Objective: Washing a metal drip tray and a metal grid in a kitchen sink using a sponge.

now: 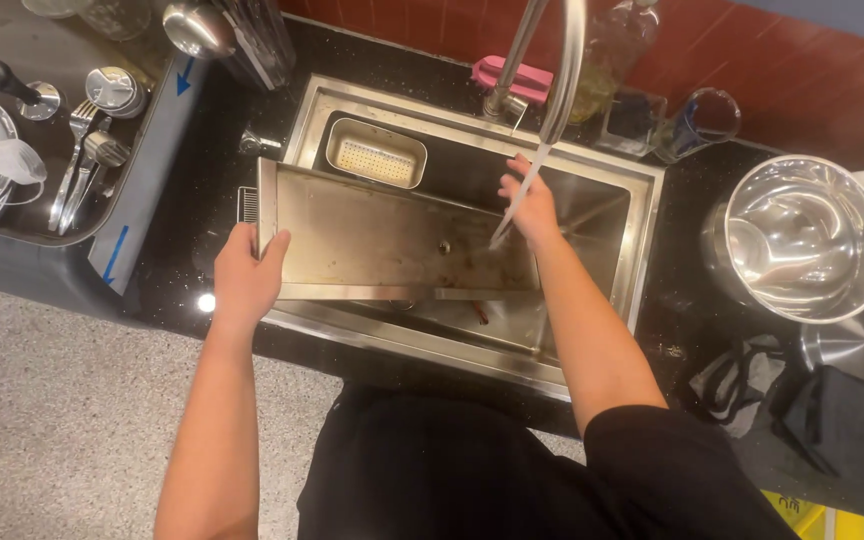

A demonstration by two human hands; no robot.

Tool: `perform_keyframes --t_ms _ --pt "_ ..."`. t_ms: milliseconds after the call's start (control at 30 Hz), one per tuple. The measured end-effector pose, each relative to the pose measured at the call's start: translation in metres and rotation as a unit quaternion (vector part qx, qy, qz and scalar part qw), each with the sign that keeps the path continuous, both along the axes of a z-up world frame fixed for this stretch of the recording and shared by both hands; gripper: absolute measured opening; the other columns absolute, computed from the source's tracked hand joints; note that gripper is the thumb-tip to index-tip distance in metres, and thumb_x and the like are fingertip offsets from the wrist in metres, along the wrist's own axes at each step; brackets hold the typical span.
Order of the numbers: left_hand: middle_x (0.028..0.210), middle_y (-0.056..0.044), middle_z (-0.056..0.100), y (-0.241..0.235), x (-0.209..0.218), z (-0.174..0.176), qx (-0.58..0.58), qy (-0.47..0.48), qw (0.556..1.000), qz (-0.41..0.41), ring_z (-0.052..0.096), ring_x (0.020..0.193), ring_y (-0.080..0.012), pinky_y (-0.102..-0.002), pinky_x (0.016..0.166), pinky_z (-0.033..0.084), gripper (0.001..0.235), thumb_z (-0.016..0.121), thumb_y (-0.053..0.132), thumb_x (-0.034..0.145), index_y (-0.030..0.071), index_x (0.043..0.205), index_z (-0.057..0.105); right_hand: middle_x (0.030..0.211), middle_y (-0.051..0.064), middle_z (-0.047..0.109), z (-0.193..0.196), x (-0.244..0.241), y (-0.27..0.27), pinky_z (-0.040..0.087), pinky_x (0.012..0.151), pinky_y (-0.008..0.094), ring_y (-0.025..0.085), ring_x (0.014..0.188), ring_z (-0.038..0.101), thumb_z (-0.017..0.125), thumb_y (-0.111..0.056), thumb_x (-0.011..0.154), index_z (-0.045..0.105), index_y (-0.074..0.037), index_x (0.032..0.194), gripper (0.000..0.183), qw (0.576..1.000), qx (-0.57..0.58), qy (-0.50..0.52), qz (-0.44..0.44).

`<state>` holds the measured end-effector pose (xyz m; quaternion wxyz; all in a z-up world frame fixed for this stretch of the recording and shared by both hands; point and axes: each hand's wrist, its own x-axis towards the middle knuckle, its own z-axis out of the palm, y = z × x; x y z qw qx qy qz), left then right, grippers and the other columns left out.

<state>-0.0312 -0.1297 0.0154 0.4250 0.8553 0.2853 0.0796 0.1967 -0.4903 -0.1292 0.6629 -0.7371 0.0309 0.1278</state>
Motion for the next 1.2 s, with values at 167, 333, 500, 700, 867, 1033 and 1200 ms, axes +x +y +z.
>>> perform_keyframes --t_ms 167,333,500,700,867,1033,1200 --pt "0.077 -0.008 0.058 0.002 0.013 0.002 -0.013 -0.005 1.0 -0.013 0.05 0.064 -0.0146 -0.034 0.06 0.044 0.032 0.071 0.031 0.096 0.0 0.102 0.061 0.114 0.007 0.073 0.021 0.028 -0.027 0.052 0.072 0.029 0.013 0.09 0.071 0.06 -0.031 0.101 0.066 -0.009 0.123 0.031 0.995 0.048 0.067 -0.061" --pt "0.079 -0.009 0.059 0.017 0.018 -0.023 0.006 -0.03 0.999 -0.027 0.051 0.065 -0.0147 -0.033 0.06 0.045 0.034 0.072 0.03 0.096 0.0 0.104 0.06 0.106 0.005 0.075 0.071 0.049 -0.027 0.05 0.069 0.027 0.012 0.089 0.073 0.056 -0.031 0.102 0.064 -0.008 0.119 0.03 0.998 0.027 0.001 -0.058" --pt "0.08 -0.009 0.06 0.011 0.02 -0.008 -0.027 0.002 1.0 0.001 0.054 0.067 -0.0167 -0.035 0.061 0.047 0.035 0.071 0.033 0.095 0.001 0.097 0.057 0.099 0.009 0.069 0.086 0.07 -0.002 0.054 0.067 0.031 0.019 0.082 0.072 0.063 -0.016 0.098 0.064 -0.002 0.121 0.027 0.989 -0.062 -0.133 -0.011" --pt "0.08 -0.012 0.059 0.017 0.014 -0.022 -0.012 -0.01 1.0 -0.007 0.051 0.072 -0.0176 -0.035 0.066 0.047 0.041 0.072 0.032 0.098 -0.003 0.091 0.053 0.093 0.014 0.069 0.09 0.092 0.03 0.049 0.054 0.033 0.025 0.07 0.072 0.049 -0.033 0.098 0.054 0.003 0.116 0.041 0.963 -0.147 0.223 -0.031" --pt "0.079 -0.008 0.06 0.014 0.014 -0.016 -0.03 -0.033 0.999 -0.004 0.052 0.071 -0.0152 -0.034 0.066 0.046 0.035 0.071 0.031 0.095 0.0 0.094 0.056 0.091 0.016 0.069 0.007 0.142 0.005 0.052 0.057 0.03 0.022 0.072 0.068 0.057 -0.027 0.098 0.059 0.004 0.108 0.033 0.97 0.138 0.19 -0.058" --pt "0.079 -0.009 0.058 0.02 0.015 -0.023 -0.025 -0.007 1.0 0.008 0.05 0.07 -0.0162 -0.034 0.065 0.045 0.035 0.071 0.031 0.097 0.0 0.093 0.056 0.09 0.01 0.075 0.089 0.112 -0.039 0.058 0.064 0.035 0.023 0.075 0.073 0.062 -0.029 0.091 0.071 -0.002 0.106 0.032 0.991 0.099 0.045 -0.075" --pt "0.075 -0.005 0.049 0.015 0.018 -0.023 -0.048 -0.017 0.999 0.016 0.043 0.07 -0.0143 -0.032 0.064 0.04 0.038 0.072 0.031 0.099 0.0 0.087 0.052 0.115 0.026 0.07 0.044 0.164 -0.141 0.054 0.09 0.045 0.039 0.106 0.067 0.077 -0.019 0.084 0.07 0.003 0.117 0.04 0.804 -0.565 -0.183 -0.017"
